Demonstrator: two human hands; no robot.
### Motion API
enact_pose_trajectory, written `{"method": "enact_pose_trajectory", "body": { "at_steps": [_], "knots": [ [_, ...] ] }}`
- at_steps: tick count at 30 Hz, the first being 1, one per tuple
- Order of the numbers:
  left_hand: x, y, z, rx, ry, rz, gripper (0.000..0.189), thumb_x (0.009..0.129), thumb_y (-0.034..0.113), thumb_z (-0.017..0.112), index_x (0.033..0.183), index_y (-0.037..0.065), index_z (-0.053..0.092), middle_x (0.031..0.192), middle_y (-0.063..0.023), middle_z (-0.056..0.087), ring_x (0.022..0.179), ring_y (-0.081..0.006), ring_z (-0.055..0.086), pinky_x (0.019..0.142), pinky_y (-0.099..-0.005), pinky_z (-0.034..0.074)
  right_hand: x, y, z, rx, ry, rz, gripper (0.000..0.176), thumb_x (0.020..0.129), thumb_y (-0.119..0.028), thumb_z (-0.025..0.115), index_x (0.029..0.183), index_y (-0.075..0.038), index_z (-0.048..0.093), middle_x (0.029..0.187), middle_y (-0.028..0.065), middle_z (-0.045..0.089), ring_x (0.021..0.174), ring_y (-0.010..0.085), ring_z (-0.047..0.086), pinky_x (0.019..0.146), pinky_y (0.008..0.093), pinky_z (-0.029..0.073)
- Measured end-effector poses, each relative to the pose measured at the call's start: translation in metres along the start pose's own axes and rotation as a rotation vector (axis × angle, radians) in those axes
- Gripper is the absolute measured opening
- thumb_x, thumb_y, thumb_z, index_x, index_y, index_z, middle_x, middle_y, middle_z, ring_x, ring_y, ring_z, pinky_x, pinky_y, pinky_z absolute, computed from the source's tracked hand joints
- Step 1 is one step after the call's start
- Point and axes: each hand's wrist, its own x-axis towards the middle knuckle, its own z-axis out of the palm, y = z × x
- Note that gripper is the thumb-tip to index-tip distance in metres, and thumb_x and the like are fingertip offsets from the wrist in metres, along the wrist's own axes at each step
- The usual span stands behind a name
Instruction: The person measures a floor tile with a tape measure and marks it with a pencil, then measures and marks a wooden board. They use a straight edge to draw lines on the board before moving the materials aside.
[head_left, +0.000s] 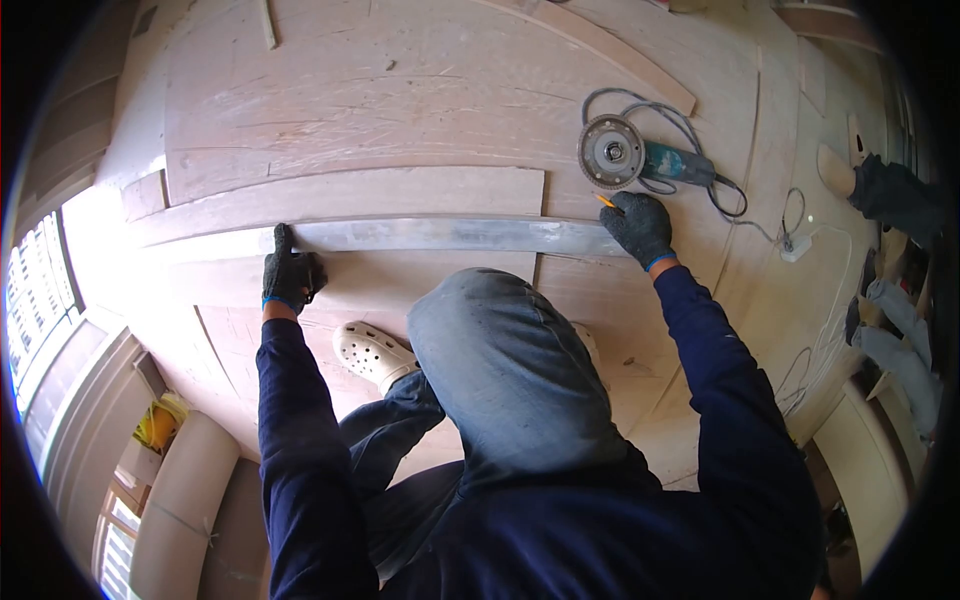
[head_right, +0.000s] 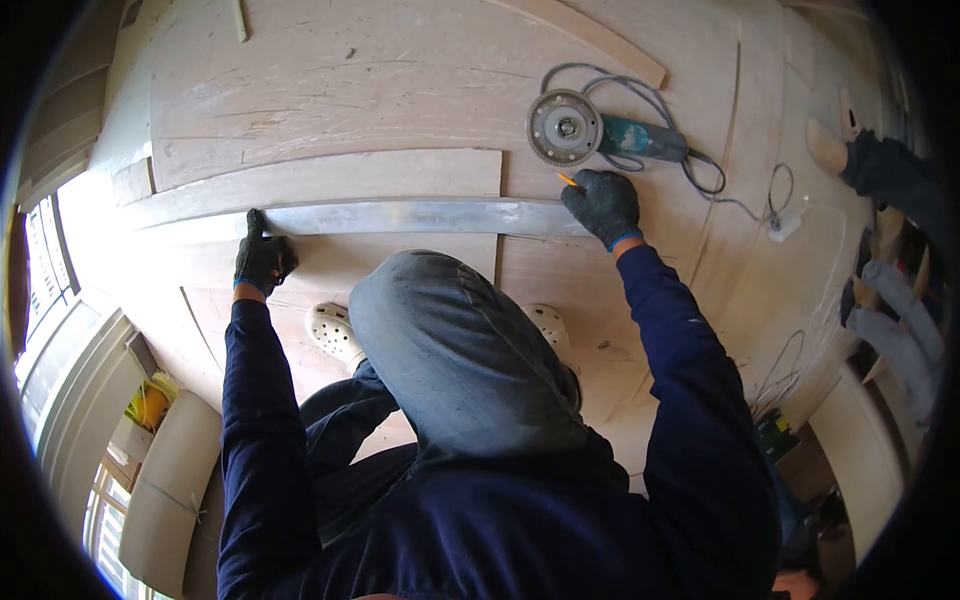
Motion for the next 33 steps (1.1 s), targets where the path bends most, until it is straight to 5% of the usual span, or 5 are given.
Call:
{"method": "enact_pose_trajectory", "body": {
  "at_steps": [22, 24, 28, 31, 33],
  "knots": [
    [0.002, -0.005, 0.001, 0.055, 0.010, 0.072, 0.064, 0.094, 0.060, 0.052, 0.079, -0.002, 0.060, 0.061, -0.0127, 0.059, 0.048, -0.0248, 0.060, 0.045, -0.0363, 0.054, 0.006, -0.008, 0.005, -0.132, 0.017, 0.053, 0.033, 0.081, -0.039, 0.061, 0.092, -0.010, 0.071, 0.079, 0.0175, 0.069, 0.074, 0.0362, 0.067, 0.068, 0.0495, 0.053],
    [-0.009, 0.000, 0.013, 0.060, 0.105, 0.067, 0.075, 0.094, 0.070, 0.039, 0.052, 0.009, 0.048, 0.048, -0.0064, 0.046, 0.038, -0.0208, 0.044, 0.042, -0.0323, 0.044, 0.006, -0.010, 0.005, -0.136, 0.014, 0.059, 0.033, 0.081, -0.039, 0.061, 0.092, -0.010, 0.071, 0.079, 0.0174, 0.069, 0.074, 0.0360, 0.068, 0.068, 0.0494, 0.053],
    [-0.002, -0.004, 0.007, 0.113, 0.117, 0.106, 0.074, 0.095, 0.069, 0.040, 0.053, 0.009, 0.048, 0.048, -0.0063, 0.045, 0.038, -0.0215, 0.045, 0.042, -0.0331, 0.044, 0.007, -0.013, 0.001, -0.162, -0.012, 0.092, 0.033, 0.081, -0.040, 0.061, 0.092, -0.010, 0.071, 0.080, 0.0174, 0.070, 0.075, 0.0359, 0.068, 0.070, 0.0496, 0.053],
    [0.007, -0.005, -0.004, 0.023, 0.030, 0.031, 0.069, 0.093, 0.064, 0.051, 0.078, -0.002, 0.059, 0.060, -0.0133, 0.058, 0.048, -0.0246, 0.060, 0.045, -0.0373, 0.055, 0.007, -0.014, 0.002, -0.155, -0.006, 0.086, 0.032, 0.081, -0.039, 0.060, 0.090, -0.010, 0.072, 0.080, 0.0178, 0.070, 0.075, 0.0363, 0.068, 0.070, 0.0496, 0.053],
    [0.000, -0.004, 0.004, -0.030, 0.080, 0.049, 0.075, 0.092, 0.071, 0.045, 0.062, 0.003, 0.055, 0.051, -0.0091, 0.051, 0.042, -0.0234, 0.054, 0.039, -0.0348, 0.047, 0.006, -0.011, 0.003, -0.166, -0.003, 0.083, 0.031, 0.081, -0.038, 0.060, 0.089, -0.010, 0.072, 0.078, 0.0178, 0.069, 0.074, 0.0366, 0.067, 0.068, 0.0495, 0.052]
  ]
}}
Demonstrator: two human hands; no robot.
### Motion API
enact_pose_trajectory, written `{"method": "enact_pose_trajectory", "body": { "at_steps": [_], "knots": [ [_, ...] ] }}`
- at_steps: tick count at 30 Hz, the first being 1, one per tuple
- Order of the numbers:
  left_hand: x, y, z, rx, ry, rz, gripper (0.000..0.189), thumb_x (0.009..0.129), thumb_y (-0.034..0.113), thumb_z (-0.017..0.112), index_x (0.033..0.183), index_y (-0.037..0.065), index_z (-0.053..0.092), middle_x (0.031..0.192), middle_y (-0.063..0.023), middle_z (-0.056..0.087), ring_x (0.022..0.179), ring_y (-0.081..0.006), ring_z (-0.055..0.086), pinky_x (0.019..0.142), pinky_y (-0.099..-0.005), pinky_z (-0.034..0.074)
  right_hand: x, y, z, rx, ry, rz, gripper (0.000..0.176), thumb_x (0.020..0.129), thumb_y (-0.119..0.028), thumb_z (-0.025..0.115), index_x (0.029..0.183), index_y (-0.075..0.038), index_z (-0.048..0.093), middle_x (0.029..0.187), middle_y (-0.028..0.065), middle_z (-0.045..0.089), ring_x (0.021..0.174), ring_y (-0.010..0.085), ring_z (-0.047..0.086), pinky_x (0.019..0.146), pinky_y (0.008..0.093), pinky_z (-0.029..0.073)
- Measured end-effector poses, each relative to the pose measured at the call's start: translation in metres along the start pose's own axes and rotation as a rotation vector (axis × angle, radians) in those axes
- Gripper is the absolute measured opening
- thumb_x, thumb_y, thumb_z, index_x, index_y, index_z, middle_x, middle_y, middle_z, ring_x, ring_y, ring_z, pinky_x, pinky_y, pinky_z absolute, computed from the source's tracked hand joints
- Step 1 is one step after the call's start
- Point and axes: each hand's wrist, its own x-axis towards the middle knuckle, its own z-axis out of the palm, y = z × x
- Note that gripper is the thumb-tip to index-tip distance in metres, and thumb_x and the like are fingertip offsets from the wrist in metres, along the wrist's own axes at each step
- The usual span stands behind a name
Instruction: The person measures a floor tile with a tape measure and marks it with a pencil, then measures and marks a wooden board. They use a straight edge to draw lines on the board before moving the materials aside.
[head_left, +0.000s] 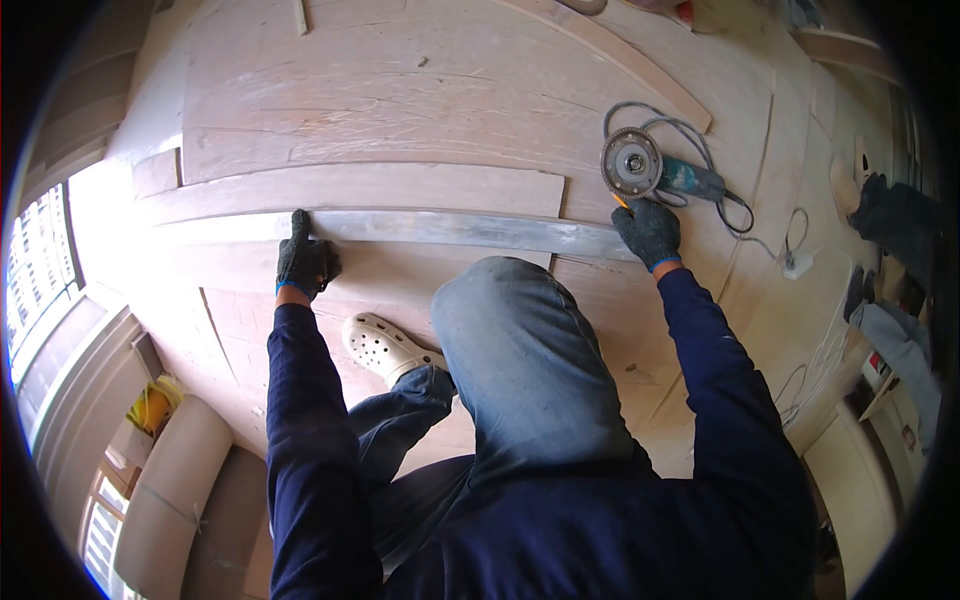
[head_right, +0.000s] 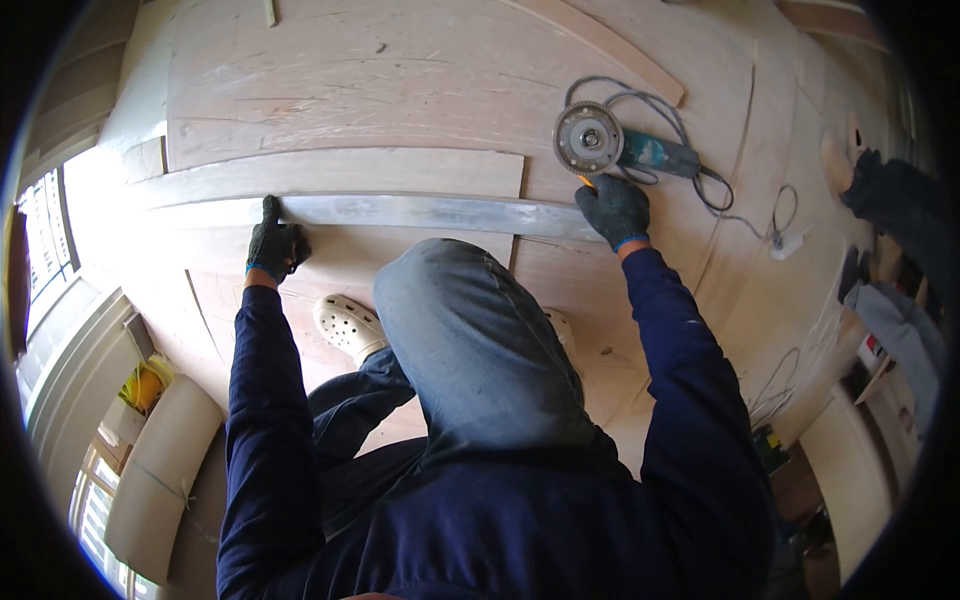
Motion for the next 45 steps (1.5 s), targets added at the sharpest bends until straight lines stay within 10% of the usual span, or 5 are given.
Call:
{"method": "enact_pose_trajectory", "body": {
  "at_steps": [7, 12, 41, 43, 45],
  "knots": [
    [0.019, -0.007, -0.013, -0.185, -0.241, -0.109, 0.075, 0.090, 0.077, 0.036, 0.042, 0.020, 0.027, 0.038, -0.0027, 0.029, 0.031, -0.0215, 0.032, 0.033, -0.0342, 0.025, 0.001, 0.024, 0.036, 0.004, 0.126, -0.087, 0.029, 0.082, -0.032, 0.060, 0.083, -0.004, 0.068, 0.079, 0.0205, 0.066, 0.074, 0.0392, 0.065, 0.067, 0.0494, 0.050],
    [-0.019, 0.017, -0.005, -0.066, 0.138, 0.047, 0.069, 0.085, 0.061, 0.066, 0.116, 0.003, 0.045, 0.070, -0.0144, 0.059, 0.048, -0.0266, 0.059, 0.041, -0.0421, 0.049, 0.002, 0.011, 0.026, -0.071, 0.145, -0.086, 0.035, 0.083, -0.035, 0.056, 0.079, -0.004, 0.069, 0.077, 0.0207, 0.066, 0.071, 0.0393, 0.065, 0.066, 0.0502, 0.050],
    [0.019, -0.013, -0.010, 0.041, 0.282, 0.213, 0.067, 0.088, 0.055, 0.065, 0.125, 0.001, 0.049, 0.083, -0.0166, 0.066, 0.053, -0.0245, 0.064, 0.045, -0.0372, 0.053, 0.002, 0.004, 0.018, -0.046, 0.095, -0.057, 0.037, 0.083, -0.034, 0.056, 0.087, 0.000, 0.069, 0.084, 0.0247, 0.067, 0.078, 0.0416, 0.064, 0.071, 0.0497, 0.049],
    [-0.005, 0.005, -0.012, -0.067, 0.160, 0.020, 0.075, 0.085, 0.057, 0.066, 0.130, -0.001, 0.050, 0.120, -0.0248, 0.064, 0.111, -0.0364, 0.063, 0.094, -0.0408, 0.049, 0.001, 0.001, 0.015, -0.035, 0.104, -0.072, 0.037, 0.084, -0.034, 0.056, 0.088, -0.001, 0.069, 0.084, 0.0244, 0.067, 0.078, 0.0416, 0.064, 0.071, 0.0496, 0.050],
    [0.014, -0.011, -0.015, -0.039, 0.200, 0.096, 0.076, 0.084, 0.058, 0.067, 0.129, -0.001, 0.050, 0.118, -0.0243, 0.065, 0.106, -0.0355, 0.065, 0.090, -0.0411, 0.051, -0.001, -0.007, 0.011, 0.011, 0.120, -0.029, 0.030, 0.083, -0.030, 0.054, 0.080, -0.001, 0.062, 0.081, 0.0266, 0.063, 0.076, 0.0444, 0.061, 0.068, 0.0522, 0.046]
  ]
}}
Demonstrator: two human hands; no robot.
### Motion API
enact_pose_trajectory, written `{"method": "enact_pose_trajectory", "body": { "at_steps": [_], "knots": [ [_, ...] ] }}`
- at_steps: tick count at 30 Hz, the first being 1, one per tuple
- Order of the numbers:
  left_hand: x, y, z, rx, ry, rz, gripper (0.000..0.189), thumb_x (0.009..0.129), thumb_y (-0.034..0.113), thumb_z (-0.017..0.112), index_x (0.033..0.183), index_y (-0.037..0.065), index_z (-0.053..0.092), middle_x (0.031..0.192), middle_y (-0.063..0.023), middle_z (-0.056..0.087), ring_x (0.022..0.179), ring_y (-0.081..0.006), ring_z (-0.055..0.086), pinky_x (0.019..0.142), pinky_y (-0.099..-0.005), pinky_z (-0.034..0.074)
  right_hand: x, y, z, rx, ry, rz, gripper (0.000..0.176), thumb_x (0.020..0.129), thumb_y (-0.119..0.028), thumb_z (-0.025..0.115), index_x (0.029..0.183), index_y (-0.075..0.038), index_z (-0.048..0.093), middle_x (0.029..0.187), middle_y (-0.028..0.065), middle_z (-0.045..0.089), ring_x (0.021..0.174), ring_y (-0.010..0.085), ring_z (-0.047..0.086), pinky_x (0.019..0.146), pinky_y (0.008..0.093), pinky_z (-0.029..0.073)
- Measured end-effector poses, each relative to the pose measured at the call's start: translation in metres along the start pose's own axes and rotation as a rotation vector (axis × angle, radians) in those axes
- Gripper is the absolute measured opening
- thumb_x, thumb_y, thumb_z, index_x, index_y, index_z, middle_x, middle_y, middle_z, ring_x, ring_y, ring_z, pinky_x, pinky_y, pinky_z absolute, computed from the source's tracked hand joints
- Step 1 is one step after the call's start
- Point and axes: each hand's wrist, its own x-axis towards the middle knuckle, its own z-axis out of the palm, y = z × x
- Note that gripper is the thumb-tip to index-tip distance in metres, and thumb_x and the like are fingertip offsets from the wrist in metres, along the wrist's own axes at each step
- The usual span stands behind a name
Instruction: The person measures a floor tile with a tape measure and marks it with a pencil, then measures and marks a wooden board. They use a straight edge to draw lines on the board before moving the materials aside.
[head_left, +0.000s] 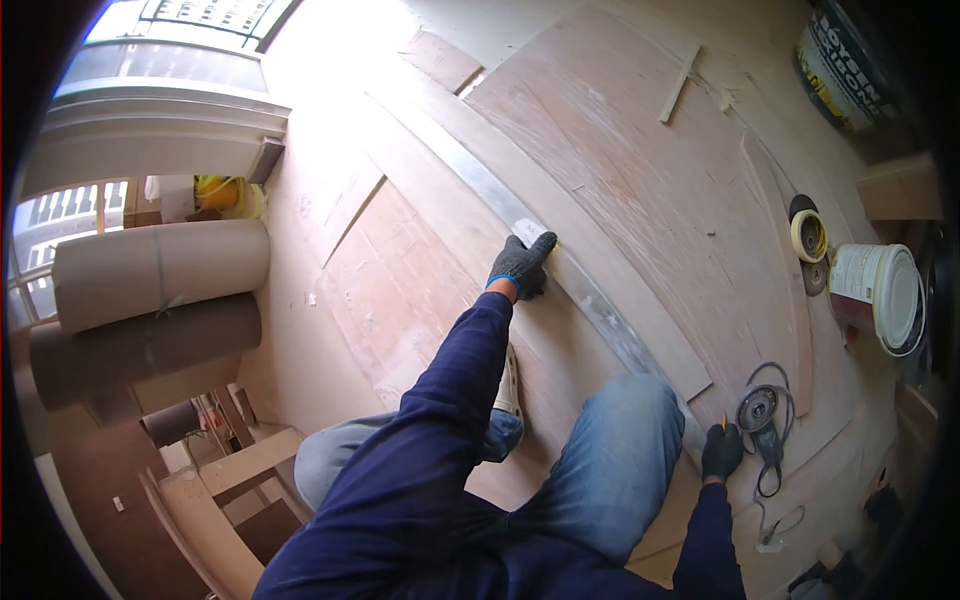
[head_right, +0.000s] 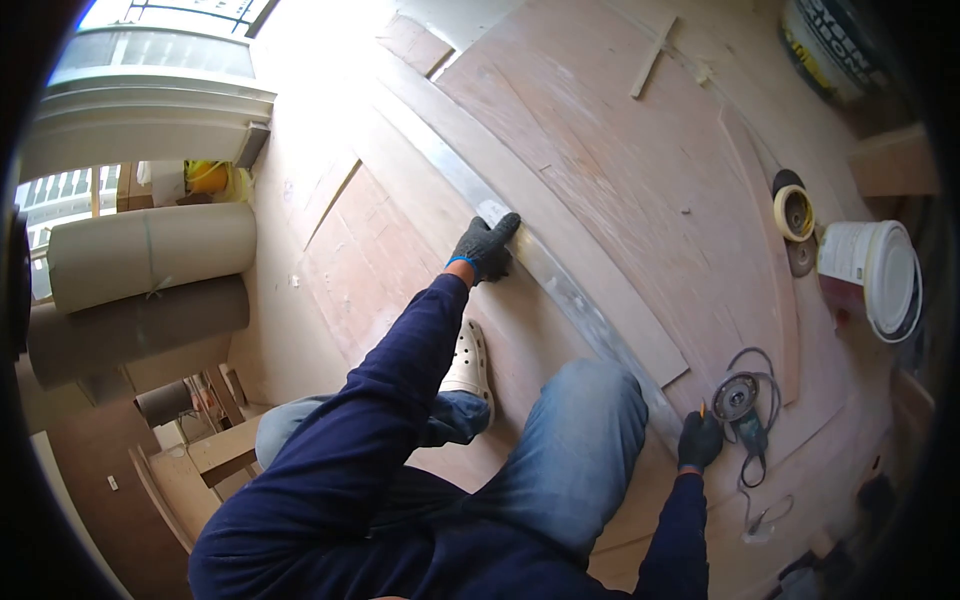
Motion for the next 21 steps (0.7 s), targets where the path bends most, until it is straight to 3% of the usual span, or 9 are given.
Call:
{"method": "enact_pose_trajectory", "body": {
  "at_steps": [1, 2, 3, 9, 10, 11, 12, 20, 21],
  "knots": [
    [0.009, -0.008, 0.004, 0.025, 0.028, 0.082, 0.076, 0.083, 0.058, 0.068, 0.128, -0.001, 0.051, 0.115, -0.0239, 0.066, 0.101, -0.0347, 0.067, 0.085, -0.0414, 0.054, 0.001, 0.004, 0.003, -0.026, 0.005, -0.040, 0.030, 0.084, -0.030, 0.055, 0.080, -0.002, 0.062, 0.081, 0.0253, 0.063, 0.076, 0.0437, 0.062, 0.068, 0.0519, 0.047],
    [0.013, -0.010, 0.004, 0.018, 0.028, 0.092, 0.063, 0.086, 0.056, 0.068, 0.116, 0.005, 0.048, 0.071, -0.0146, 0.061, 0.047, -0.0248, 0.059, 0.041, -0.0394, 0.049, 0.001, 0.012, 0.009, -0.061, 0.012, -0.061, 0.029, 0.085, -0.031, 0.056, 0.079, -0.004, 0.063, 0.080, 0.0241, 0.064, 0.075, 0.0430, 0.062, 0.068, 0.0517, 0.048],
    [-0.007, 0.006, 0.003, -0.095, -0.038, 0.017, 0.060, 0.085, 0.058, 0.068, 0.106, 0.009, 0.043, 0.065, -0.0119, 0.056, 0.044, -0.0247, 0.055, 0.038, -0.0403, 0.047, -0.002, 0.018, 0.015, -0.137, 0.065, -0.126, 0.026, 0.085, -0.031, 0.057, 0.079, -0.006, 0.063, 0.078, 0.0211, 0.064, 0.073, 0.0406, 0.062, 0.067, 0.0502, 0.049],
    [0.010, -0.005, 0.004, -0.297, -0.346, -0.232, 0.049, 0.088, 0.068, 0.057, 0.084, 0.022, 0.041, 0.047, -0.0016, 0.035, 0.035, -0.0213, 0.043, 0.030, -0.0362, 0.032, -0.002, 0.008, -0.001, 0.008, 0.047, -0.059, 0.029, 0.081, -0.034, 0.060, 0.078, -0.007, 0.070, 0.071, 0.0188, 0.065, 0.067, 0.0388, 0.064, 0.064, 0.0506, 0.050],
    [0.106, -0.075, -0.010, -0.075, -0.755, 0.124, 0.059, 0.089, 0.075, 0.044, 0.069, 0.020, 0.040, 0.044, -0.0015, 0.032, 0.032, -0.0210, 0.036, 0.030, -0.0350, 0.028, 0.002, 0.004, -0.008, 0.012, -0.031, 0.002, 0.030, 0.080, -0.035, 0.058, 0.077, -0.007, 0.071, 0.071, 0.0192, 0.065, 0.066, 0.0385, 0.064, 0.064, 0.0513, 0.050],
    [0.071, -0.046, -0.004, -0.068, -0.495, -0.145, 0.069, 0.089, 0.080, 0.033, 0.054, 0.020, 0.032, 0.040, -0.0022, 0.030, 0.029, -0.0220, 0.030, 0.030, -0.0354, 0.026, 0.000, 0.004, -0.009, 0.048, -0.003, -0.002, 0.031, 0.079, -0.035, 0.057, 0.079, -0.007, 0.071, 0.073, 0.0191, 0.067, 0.067, 0.0380, 0.065, 0.064, 0.0516, 0.050],
    [0.045, -0.024, -0.004, -0.174, -0.671, -0.243, 0.071, 0.087, 0.084, 0.027, 0.047, 0.024, 0.027, 0.037, -0.0036, 0.029, 0.028, -0.0228, 0.032, 0.029, -0.0354, 0.025, -0.001, -0.001, -0.019, 0.085, 0.002, -0.015, 0.030, 0.080, -0.035, 0.057, 0.081, -0.008, 0.072, 0.072, 0.0178, 0.067, 0.067, 0.0373, 0.065, 0.065, 0.0510, 0.050],
    [0.011, -0.005, 0.001, 0.096, -0.611, -0.131, 0.079, 0.087, 0.083, 0.025, 0.038, 0.021, 0.030, 0.036, -0.0084, 0.035, 0.028, -0.0253, 0.037, 0.026, -0.0358, 0.026, -0.015, -0.003, -0.024, 0.097, 0.218, -0.043, 0.027, 0.077, -0.034, 0.061, 0.074, -0.008, 0.068, 0.067, 0.0174, 0.066, 0.060, 0.0355, 0.064, 0.059, 0.0519, 0.049],
    [0.126, -0.057, -0.023, 0.456, -0.863, 0.307, 0.081, 0.093, 0.075, 0.028, 0.037, 0.018, 0.038, 0.036, -0.0074, 0.042, 0.033, -0.0250, 0.042, 0.045, -0.0384, 0.047, -0.017, -0.007, -0.031, 0.059, 0.215, -0.034, 0.026, 0.078, -0.033, 0.062, 0.072, -0.009, 0.068, 0.066, 0.0159, 0.065, 0.061, 0.0339, 0.063, 0.060, 0.0507, 0.049]
  ]
}}
